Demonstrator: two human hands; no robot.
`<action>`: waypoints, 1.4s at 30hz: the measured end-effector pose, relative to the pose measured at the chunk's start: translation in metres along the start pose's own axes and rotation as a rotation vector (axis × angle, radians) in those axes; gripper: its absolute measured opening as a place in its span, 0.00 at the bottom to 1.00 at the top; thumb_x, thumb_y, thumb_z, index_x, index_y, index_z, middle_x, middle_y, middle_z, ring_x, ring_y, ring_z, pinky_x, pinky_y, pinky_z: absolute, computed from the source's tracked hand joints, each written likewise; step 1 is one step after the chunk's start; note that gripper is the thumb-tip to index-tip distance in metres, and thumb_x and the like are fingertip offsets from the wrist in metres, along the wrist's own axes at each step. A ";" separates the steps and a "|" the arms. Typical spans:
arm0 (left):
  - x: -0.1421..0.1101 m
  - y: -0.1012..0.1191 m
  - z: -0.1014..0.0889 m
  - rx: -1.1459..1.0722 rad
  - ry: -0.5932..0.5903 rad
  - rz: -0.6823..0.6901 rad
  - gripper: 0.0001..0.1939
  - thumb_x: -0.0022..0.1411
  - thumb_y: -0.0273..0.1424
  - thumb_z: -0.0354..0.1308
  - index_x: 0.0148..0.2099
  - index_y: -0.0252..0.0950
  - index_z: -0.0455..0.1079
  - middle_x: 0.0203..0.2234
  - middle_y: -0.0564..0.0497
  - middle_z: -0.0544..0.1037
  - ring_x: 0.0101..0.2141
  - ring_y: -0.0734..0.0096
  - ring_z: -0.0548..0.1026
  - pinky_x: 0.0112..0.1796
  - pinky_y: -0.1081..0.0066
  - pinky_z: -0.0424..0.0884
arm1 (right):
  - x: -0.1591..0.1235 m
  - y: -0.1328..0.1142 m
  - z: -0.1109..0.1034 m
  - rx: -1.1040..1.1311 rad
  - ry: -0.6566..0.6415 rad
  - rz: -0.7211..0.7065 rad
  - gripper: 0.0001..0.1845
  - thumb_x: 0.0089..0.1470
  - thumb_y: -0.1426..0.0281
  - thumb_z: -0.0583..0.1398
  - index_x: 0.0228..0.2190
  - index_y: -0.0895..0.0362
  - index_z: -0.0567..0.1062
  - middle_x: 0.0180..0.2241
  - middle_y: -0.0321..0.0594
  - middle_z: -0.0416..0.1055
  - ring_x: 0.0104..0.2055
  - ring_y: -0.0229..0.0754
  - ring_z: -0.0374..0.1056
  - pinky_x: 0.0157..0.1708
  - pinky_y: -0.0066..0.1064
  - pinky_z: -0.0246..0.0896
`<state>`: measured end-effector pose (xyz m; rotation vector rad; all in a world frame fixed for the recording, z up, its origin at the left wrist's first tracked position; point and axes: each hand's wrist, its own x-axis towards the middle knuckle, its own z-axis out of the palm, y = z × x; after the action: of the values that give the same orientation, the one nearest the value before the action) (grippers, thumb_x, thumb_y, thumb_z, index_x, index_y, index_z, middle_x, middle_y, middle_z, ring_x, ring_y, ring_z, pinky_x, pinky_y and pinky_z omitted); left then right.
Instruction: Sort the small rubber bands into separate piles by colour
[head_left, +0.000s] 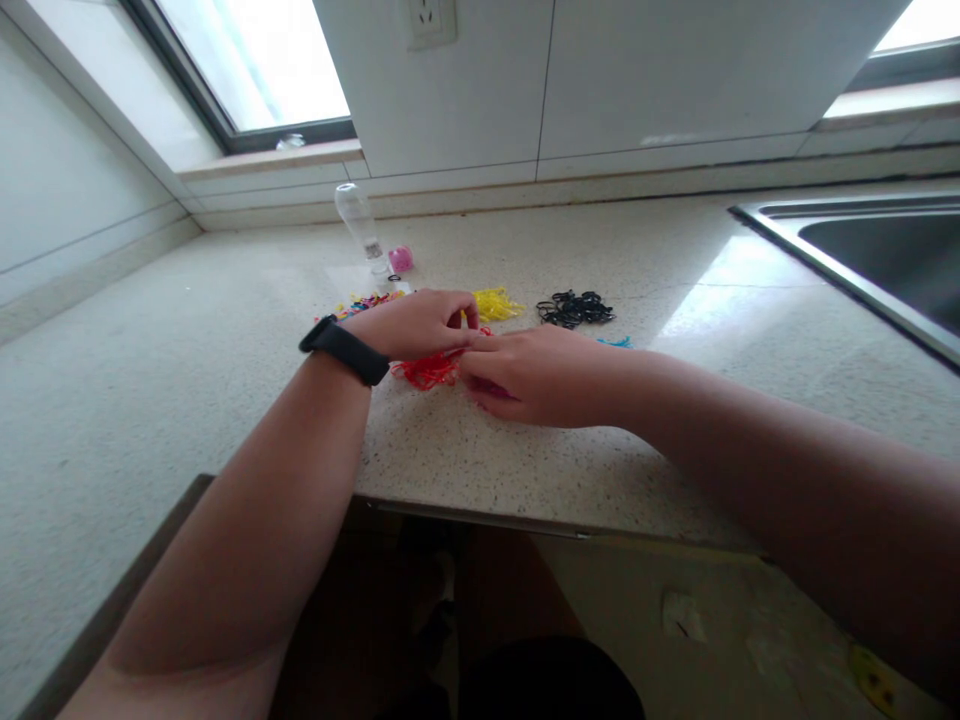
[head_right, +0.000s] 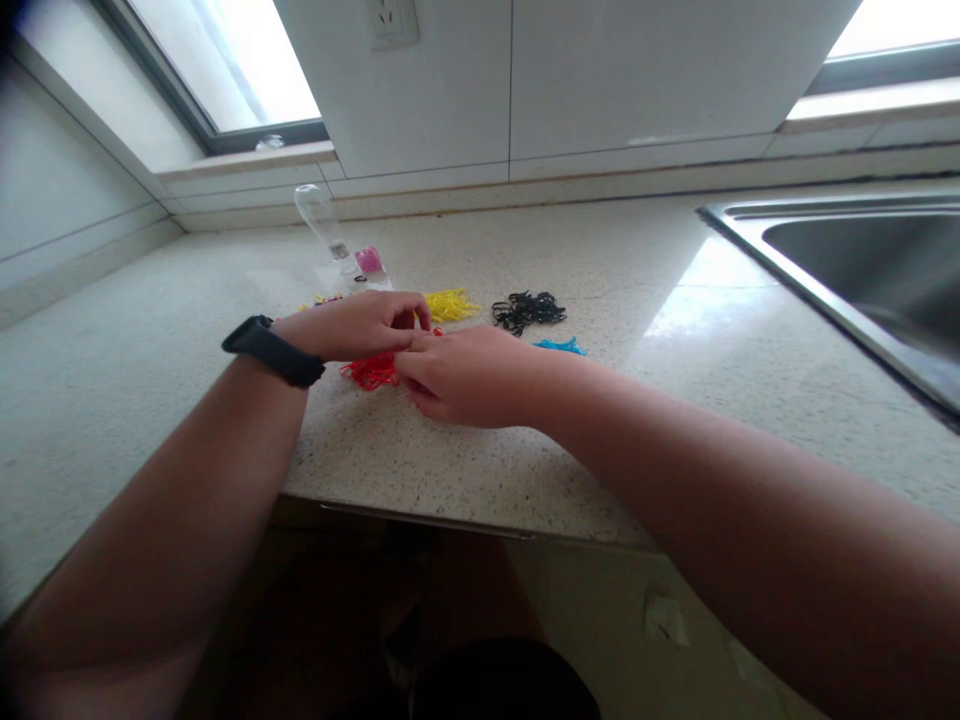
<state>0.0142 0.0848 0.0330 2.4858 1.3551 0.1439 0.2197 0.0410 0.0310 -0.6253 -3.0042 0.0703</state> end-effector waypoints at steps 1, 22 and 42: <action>0.000 0.000 0.000 0.001 -0.002 -0.003 0.17 0.65 0.43 0.56 0.46 0.34 0.73 0.30 0.49 0.78 0.29 0.69 0.71 0.32 0.70 0.60 | 0.000 0.000 0.000 -0.005 0.003 -0.006 0.12 0.65 0.66 0.52 0.40 0.58 0.74 0.37 0.44 0.75 0.30 0.40 0.62 0.30 0.33 0.45; -0.001 0.005 -0.002 0.022 -0.025 -0.010 0.17 0.65 0.43 0.56 0.46 0.34 0.72 0.30 0.49 0.78 0.30 0.68 0.72 0.32 0.70 0.60 | 0.000 -0.003 -0.003 -0.024 -0.026 0.024 0.13 0.66 0.67 0.52 0.43 0.58 0.74 0.38 0.46 0.76 0.30 0.41 0.64 0.30 0.34 0.46; -0.003 0.010 -0.004 0.091 -0.047 -0.025 0.20 0.66 0.44 0.54 0.50 0.34 0.72 0.33 0.46 0.79 0.32 0.65 0.73 0.34 0.68 0.61 | -0.001 -0.002 -0.001 -0.037 -0.006 -0.001 0.13 0.66 0.67 0.52 0.43 0.59 0.75 0.40 0.47 0.76 0.33 0.42 0.66 0.31 0.34 0.48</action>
<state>0.0197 0.0781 0.0396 2.5284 1.4028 0.0185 0.2195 0.0391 0.0316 -0.6286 -3.0176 0.0162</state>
